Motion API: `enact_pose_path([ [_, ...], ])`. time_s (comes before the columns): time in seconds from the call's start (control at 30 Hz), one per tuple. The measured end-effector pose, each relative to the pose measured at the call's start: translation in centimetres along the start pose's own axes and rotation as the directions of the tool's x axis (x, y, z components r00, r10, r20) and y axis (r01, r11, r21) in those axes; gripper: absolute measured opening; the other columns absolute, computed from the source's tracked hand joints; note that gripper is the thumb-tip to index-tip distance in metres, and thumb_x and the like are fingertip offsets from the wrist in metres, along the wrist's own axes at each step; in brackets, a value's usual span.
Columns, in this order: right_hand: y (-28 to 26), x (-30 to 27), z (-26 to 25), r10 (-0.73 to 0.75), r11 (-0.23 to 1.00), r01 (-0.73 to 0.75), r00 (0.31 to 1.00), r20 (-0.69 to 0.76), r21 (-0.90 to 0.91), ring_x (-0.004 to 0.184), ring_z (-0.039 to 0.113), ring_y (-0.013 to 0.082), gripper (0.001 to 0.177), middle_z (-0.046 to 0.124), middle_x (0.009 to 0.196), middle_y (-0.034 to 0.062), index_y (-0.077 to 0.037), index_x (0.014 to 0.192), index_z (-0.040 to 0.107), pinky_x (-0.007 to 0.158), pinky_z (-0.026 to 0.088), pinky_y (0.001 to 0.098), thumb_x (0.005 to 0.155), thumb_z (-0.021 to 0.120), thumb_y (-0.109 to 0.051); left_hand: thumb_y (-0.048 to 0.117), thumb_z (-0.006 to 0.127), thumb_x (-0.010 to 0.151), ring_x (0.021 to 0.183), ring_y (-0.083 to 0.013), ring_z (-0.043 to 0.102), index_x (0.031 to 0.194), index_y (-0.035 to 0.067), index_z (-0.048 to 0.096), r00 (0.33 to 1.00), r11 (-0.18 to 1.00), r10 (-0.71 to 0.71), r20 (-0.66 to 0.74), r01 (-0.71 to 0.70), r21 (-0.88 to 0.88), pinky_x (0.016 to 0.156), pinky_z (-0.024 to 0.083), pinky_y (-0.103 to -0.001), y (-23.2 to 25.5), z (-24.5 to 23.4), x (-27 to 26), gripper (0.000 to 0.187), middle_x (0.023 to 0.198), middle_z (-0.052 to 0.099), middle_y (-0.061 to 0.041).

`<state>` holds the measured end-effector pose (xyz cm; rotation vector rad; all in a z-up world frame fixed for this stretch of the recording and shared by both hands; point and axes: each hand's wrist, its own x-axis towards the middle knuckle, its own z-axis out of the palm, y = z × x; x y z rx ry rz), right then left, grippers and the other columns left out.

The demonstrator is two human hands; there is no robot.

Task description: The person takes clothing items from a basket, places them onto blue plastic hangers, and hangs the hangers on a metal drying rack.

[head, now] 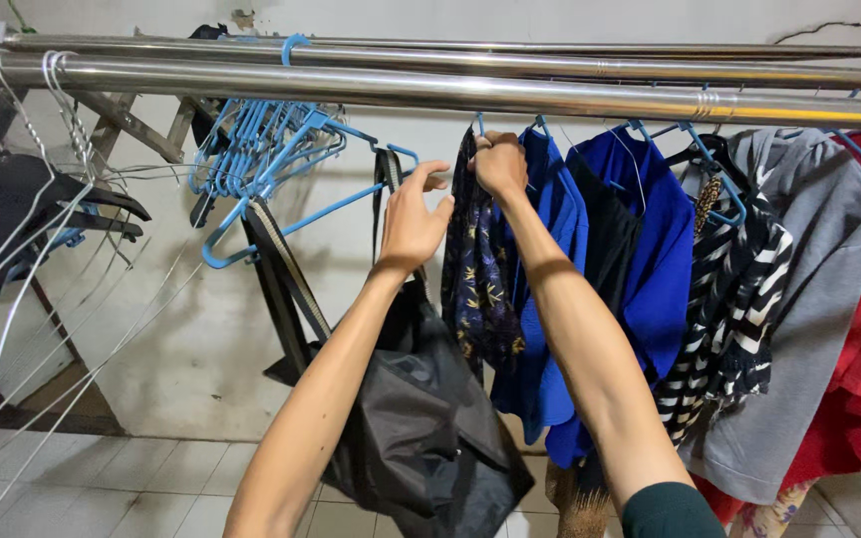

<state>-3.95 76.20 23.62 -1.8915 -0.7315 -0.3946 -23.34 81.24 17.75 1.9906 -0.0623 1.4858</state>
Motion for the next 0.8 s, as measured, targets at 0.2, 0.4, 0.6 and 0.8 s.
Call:
enact_pose_path([
  [0.2, 0.3, -0.1, -0.5, 0.009, 0.998, -0.007, 0.999, 0.032, -0.060, 0.103, 0.073, 0.0313, 0.033, 0.079, 0.095, 0.0108, -0.020, 0.117, 0.072, 0.094, 0.052, 0.0451, 0.092, 0.058, -0.037, 0.008, 0.069, 0.085, 0.110, -0.0328, 0.070, 0.126, 0.010, 0.062, 0.998, 0.999, -0.029, 0.048, 0.027, 0.043, 0.093, 0.053, -0.041, 0.4, -1.1, -1.1, 0.042, 0.111, 0.074, -0.016],
  [0.4, 0.9, -9.6, -0.3, -0.403, 0.913, 0.387, 0.905, -0.135, -0.130, 0.127, 0.053, 0.0450, 0.060, 0.046, 0.144, 0.0227, -0.005, 0.139, 0.051, 0.103, 0.046, 0.0497, 0.087, 0.075, -0.021, 0.011, 0.069, 0.084, 0.109, -0.0307, 0.071, 0.125, 0.010, 0.062, 0.985, 0.987, -0.161, 0.069, 0.159, 0.038, 0.090, 0.054, -0.041, -0.2, -1.7, -3.5, 0.041, 0.111, 0.075, -0.014],
  [0.6, 3.4, -21.8, -0.9, -0.545, 0.838, 0.543, 0.826, -0.144, -0.059, 0.136, 0.046, 0.0447, 0.056, 0.046, 0.145, 0.0228, -0.004, 0.135, 0.053, 0.116, 0.040, 0.0470, 0.083, 0.074, -0.005, 0.007, 0.070, 0.085, 0.114, -0.0313, 0.070, 0.126, 0.010, 0.063, 0.980, 0.986, -0.162, 0.113, 0.164, -0.006, 0.098, 0.052, -0.040, 0.0, 0.2, -6.8, 0.041, 0.113, 0.075, -0.015],
  [0.8, 7.0, -31.1, -4.0, -0.283, 0.956, 0.283, 0.959, -0.004, 0.073, 0.135, 0.050, 0.0380, 0.058, 0.048, 0.142, 0.0186, -0.002, 0.137, 0.051, 0.110, 0.045, 0.0439, 0.082, 0.071, 0.000, 0.005, 0.070, 0.087, 0.116, -0.0277, 0.069, 0.127, 0.008, 0.063, 0.957, 0.952, -0.213, 0.198, 0.249, -0.178, 0.101, 0.053, -0.037, 3.0, 3.6, -13.3, 0.040, 0.120, 0.072, -0.015],
])
